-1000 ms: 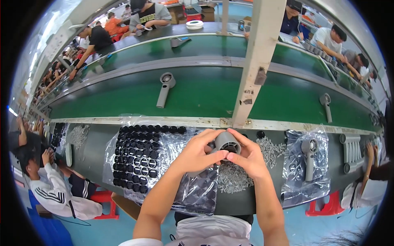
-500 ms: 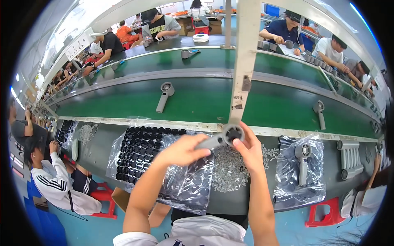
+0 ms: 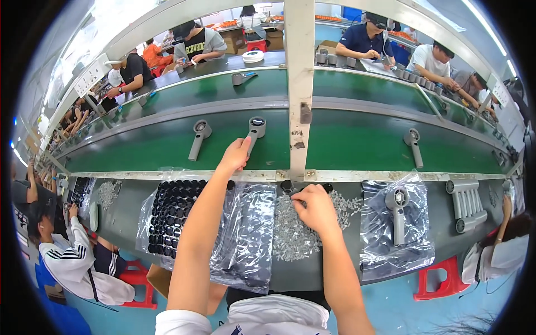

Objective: The person assembles circular components by hand, fitting plastic housings and metal parts together on a production line.

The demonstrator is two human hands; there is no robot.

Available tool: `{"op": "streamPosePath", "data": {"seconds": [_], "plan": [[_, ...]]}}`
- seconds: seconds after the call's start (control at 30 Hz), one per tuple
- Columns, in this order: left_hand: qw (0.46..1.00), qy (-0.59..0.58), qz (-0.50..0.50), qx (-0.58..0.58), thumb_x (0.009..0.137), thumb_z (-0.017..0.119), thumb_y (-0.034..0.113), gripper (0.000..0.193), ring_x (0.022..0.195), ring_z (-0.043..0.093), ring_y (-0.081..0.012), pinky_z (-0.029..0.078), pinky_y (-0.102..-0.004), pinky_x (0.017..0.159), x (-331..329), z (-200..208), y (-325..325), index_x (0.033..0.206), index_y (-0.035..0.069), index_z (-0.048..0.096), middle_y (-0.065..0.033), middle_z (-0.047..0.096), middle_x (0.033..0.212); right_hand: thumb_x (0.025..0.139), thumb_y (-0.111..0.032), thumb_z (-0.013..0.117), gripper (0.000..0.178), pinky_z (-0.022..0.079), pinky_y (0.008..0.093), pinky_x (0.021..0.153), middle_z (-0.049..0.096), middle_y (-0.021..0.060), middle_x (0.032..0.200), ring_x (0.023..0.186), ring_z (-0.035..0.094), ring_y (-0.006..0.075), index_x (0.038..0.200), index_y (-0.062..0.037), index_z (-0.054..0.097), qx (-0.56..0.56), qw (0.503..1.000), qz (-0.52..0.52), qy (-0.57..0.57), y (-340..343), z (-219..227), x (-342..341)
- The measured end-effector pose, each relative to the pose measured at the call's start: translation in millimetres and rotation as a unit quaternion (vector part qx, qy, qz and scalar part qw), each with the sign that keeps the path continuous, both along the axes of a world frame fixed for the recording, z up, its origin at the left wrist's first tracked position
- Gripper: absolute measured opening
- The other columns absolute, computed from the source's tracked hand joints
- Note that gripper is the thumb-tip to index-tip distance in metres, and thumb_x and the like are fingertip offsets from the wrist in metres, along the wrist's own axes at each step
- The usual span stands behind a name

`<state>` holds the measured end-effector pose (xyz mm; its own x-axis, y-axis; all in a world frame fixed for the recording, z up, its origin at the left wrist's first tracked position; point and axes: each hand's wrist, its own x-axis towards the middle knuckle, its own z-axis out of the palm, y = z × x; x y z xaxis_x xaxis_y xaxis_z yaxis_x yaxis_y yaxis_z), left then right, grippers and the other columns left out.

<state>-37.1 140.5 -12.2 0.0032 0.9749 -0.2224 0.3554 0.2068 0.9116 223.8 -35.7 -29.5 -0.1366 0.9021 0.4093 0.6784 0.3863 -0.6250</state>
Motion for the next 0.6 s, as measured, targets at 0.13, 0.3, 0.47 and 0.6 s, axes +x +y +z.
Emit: {"op": "streamPosePath", "data": {"seconds": [0.13,0.3,0.47,0.6], "plan": [[0.987,0.15,0.011,0.063,0.105,0.05,0.047,0.049,0.063,0.068,-0.0282,0.054,-0.0409,0.054,21.0,-4.8,11.6,0.132,0.007,0.057,-0.0161,0.07,0.09,0.081,-0.01,0.077,0.012,0.054,0.0427,0.085,0.067,0.0081,0.095,0.097,0.063,0.0308,0.093,-0.0084,0.079,-0.006,0.999,0.004,-0.034,0.1,-4.9,-3.6],[0.881,0.46,-0.016,0.11,0.1,0.053,0.046,0.053,0.11,0.067,-0.0477,0.055,-0.0568,0.093,29.7,14.4,7.7,0.128,0.002,0.058,-0.0289,0.07,0.114,0.082,-0.01,0.072,0.005,0.054,0.0439,0.084,0.065,0.0081,0.094,0.096,0.063,0.0308,0.086,-0.0074,0.074,0.011,0.999,-0.013,-0.043,6.1,-14.4,-5.9],[0.799,0.459,-0.362,0.142,0.094,0.061,0.045,0.048,0.065,0.073,-0.029,0.059,-0.0413,0.069,47.7,82.2,-42.2,0.086,-0.001,0.075,-0.0153,0.073,0.074,0.083,-0.011,0.07,0.009,0.052,0.0474,0.083,0.065,0.0111,0.094,0.095,0.065,0.0337,0.092,-0.0085,0.07,-0.023,0.996,-0.004,-0.084,6.3,-10.7,-15.8],[0.724,0.32,-0.574,0.207,0.097,0.065,0.042,0.037,0.066,0.071,-0.0311,0.055,-0.0402,0.06,130.0,133.8,-132.6,0.102,0.006,0.071,-0.0117,0.072,0.073,0.085,-0.023,0.069,0.021,0.05,0.0446,0.084,0.067,0.0102,0.098,0.097,0.065,0.0331,0.101,-0.0099,0.07,0.049,0.998,0.011,0.033,7.7,-38.4,-11.0]]}}
